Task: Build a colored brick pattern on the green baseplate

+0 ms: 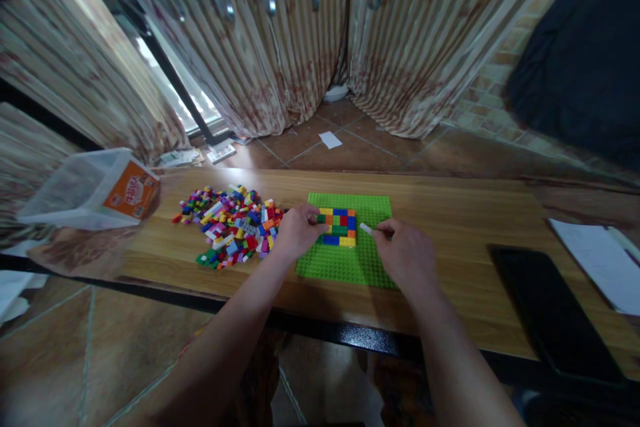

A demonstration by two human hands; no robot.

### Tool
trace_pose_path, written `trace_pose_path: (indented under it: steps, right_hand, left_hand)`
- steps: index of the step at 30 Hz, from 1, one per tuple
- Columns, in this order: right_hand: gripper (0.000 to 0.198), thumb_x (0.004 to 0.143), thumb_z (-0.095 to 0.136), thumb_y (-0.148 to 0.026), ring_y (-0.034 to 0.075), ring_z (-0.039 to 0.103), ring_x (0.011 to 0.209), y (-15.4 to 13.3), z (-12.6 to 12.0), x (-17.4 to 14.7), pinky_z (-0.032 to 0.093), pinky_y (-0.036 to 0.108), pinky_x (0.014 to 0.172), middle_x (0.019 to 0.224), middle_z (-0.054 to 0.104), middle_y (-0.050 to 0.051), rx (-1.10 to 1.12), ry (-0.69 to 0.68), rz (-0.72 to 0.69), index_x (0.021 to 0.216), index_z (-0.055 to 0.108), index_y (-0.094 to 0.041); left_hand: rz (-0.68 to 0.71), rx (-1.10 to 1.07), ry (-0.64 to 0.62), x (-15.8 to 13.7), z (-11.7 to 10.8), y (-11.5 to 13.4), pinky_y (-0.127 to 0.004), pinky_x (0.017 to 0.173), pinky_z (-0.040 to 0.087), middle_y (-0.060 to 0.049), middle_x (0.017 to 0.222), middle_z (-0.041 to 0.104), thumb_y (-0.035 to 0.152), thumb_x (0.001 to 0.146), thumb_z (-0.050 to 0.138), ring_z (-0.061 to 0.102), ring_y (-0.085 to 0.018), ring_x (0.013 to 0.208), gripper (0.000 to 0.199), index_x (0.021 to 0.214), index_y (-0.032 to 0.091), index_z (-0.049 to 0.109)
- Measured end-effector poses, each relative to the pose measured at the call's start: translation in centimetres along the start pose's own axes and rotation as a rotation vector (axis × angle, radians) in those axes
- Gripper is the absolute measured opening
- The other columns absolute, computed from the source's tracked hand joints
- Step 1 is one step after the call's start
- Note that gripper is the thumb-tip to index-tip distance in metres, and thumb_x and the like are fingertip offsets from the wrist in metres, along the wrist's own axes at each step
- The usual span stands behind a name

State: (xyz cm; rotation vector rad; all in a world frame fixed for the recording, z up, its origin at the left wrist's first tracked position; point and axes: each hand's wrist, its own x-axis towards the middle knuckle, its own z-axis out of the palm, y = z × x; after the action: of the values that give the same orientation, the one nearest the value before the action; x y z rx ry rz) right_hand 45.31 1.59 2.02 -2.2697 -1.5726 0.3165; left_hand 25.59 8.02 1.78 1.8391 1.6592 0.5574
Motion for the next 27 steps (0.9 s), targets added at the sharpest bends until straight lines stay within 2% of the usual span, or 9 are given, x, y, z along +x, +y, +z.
trace_pose_path:
  steps: [7,13,16,20,24,27]
  right_hand:
    - [0.019,0.079,0.058,-0.036,0.022,0.061,0.070,1.1,0.4,-0.3,0.039,0.032,0.060,0.079,0.070,0.006,-0.043,-0.044,-0.067,0.082,0.072,-0.023]
    - [0.021,0.081,0.057,-0.036,0.023,0.061,0.070,1.0,0.2,-0.3,0.039,0.034,0.062,0.079,0.071,0.006,-0.018,-0.012,-0.098,0.081,0.073,-0.022]
    - [0.023,0.081,0.057,-0.038,0.021,0.062,0.069,0.6,-0.1,-0.6,0.041,0.033,0.064,0.077,0.070,0.005,0.107,0.003,-0.119,0.083,0.073,-0.023]
    - [0.027,0.085,0.053,-0.040,0.021,0.063,0.076,-0.6,0.2,-1.2,0.044,0.033,0.070,0.086,0.071,0.005,0.251,0.011,-0.266,0.088,0.073,-0.022]
    - [0.028,0.088,0.049,-0.035,0.021,0.062,0.078,-2.1,1.2,-1.2,0.045,0.035,0.074,0.087,0.068,0.006,0.228,0.006,-0.375,0.089,0.073,-0.020]
    - [0.027,0.089,0.048,-0.031,0.021,0.062,0.079,-2.7,1.7,-1.1,0.046,0.035,0.075,0.088,0.068,0.007,0.187,0.011,-0.408,0.089,0.073,-0.020]
  left_hand:
    - [-0.108,0.055,-0.044,0.8,-0.1,0.7,-0.028,0.074,0.048,-0.004,0.088,0.072,0.025,0.064,0.073,0.065,-0.020,0.086,0.031,0.093,0.019,0.066]
    - [-0.115,0.060,-0.060,0.6,-0.3,0.8,-0.029,0.075,0.047,-0.004,0.088,0.072,0.025,0.065,0.073,0.066,-0.020,0.086,0.031,0.094,0.019,0.066]
    - [-0.081,0.035,-0.036,0.3,-0.1,0.5,-0.029,0.074,0.047,-0.003,0.086,0.072,0.026,0.067,0.072,0.066,-0.020,0.083,0.032,0.098,0.019,0.065]
    - [-0.004,0.024,-0.042,0.0,-0.2,0.1,-0.028,0.072,0.047,-0.003,0.084,0.072,0.030,0.073,0.069,0.065,-0.018,0.078,0.032,0.102,0.018,0.064]
    - [0.064,0.029,-0.043,0.0,-1.0,0.0,-0.026,0.069,0.046,-0.005,0.084,0.071,0.024,0.082,0.056,0.063,-0.016,0.074,0.021,0.099,0.017,0.067]
    - [0.141,0.013,-0.044,-0.1,-1.7,0.0,-0.025,0.067,0.044,-0.005,0.083,0.071,0.020,0.085,0.050,0.062,-0.015,0.072,0.022,0.095,0.015,0.069]
